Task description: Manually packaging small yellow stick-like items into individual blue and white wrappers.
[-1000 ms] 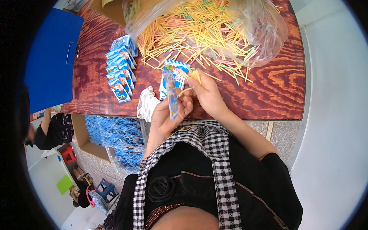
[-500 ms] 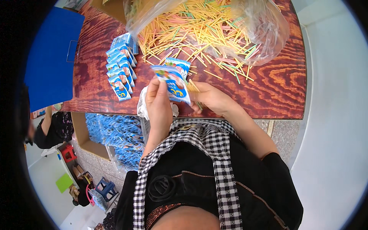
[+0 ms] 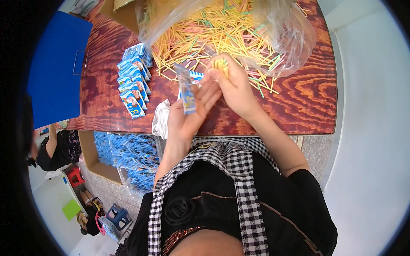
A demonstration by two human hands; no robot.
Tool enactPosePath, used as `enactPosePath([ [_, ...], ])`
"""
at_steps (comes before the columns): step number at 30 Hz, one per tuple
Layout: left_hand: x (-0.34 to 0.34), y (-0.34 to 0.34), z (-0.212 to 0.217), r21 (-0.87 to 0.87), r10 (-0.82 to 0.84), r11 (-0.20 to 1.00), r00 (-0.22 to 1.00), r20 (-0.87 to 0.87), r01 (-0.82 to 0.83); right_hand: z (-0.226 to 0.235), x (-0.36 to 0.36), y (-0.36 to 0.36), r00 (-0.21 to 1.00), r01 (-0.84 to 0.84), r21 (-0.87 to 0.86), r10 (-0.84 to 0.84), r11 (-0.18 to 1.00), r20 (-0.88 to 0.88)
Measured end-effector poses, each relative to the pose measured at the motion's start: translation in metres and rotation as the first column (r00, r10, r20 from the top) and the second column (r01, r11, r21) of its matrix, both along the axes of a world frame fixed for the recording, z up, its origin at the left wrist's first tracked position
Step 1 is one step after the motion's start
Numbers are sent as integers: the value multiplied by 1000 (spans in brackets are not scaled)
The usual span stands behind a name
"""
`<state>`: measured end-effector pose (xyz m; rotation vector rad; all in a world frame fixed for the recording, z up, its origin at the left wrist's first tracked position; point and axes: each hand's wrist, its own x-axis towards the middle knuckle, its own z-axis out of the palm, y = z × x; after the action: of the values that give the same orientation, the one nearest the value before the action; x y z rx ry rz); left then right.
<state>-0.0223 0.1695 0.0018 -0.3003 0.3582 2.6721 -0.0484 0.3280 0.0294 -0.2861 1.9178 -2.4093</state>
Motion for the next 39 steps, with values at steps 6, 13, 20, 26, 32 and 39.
enactPosePath([
  [6,-3,11,12,141,-39,990,993,109,24,-3,12,-22,984,174,-39,-175,984,-40],
  [13,5,0,0,13,-47,999,987,156,45,-23,14,-14,997,64,-44,-66,997,-43],
  [20,7,-51,-8,-530,25,843,990,-140,-96,-20,11,-6,993,-54,41,58,998,-106],
  [26,26,-9,15,-276,-144,952,989,-16,134,-24,9,-14,997,-31,-400,55,916,48],
  [32,23,-1,16,-88,-184,980,982,-49,179,-24,11,-9,1000,-19,-214,20,977,4],
  [39,24,-20,-3,-348,-131,930,991,-7,121,-19,19,-10,999,26,59,-29,998,46],
])
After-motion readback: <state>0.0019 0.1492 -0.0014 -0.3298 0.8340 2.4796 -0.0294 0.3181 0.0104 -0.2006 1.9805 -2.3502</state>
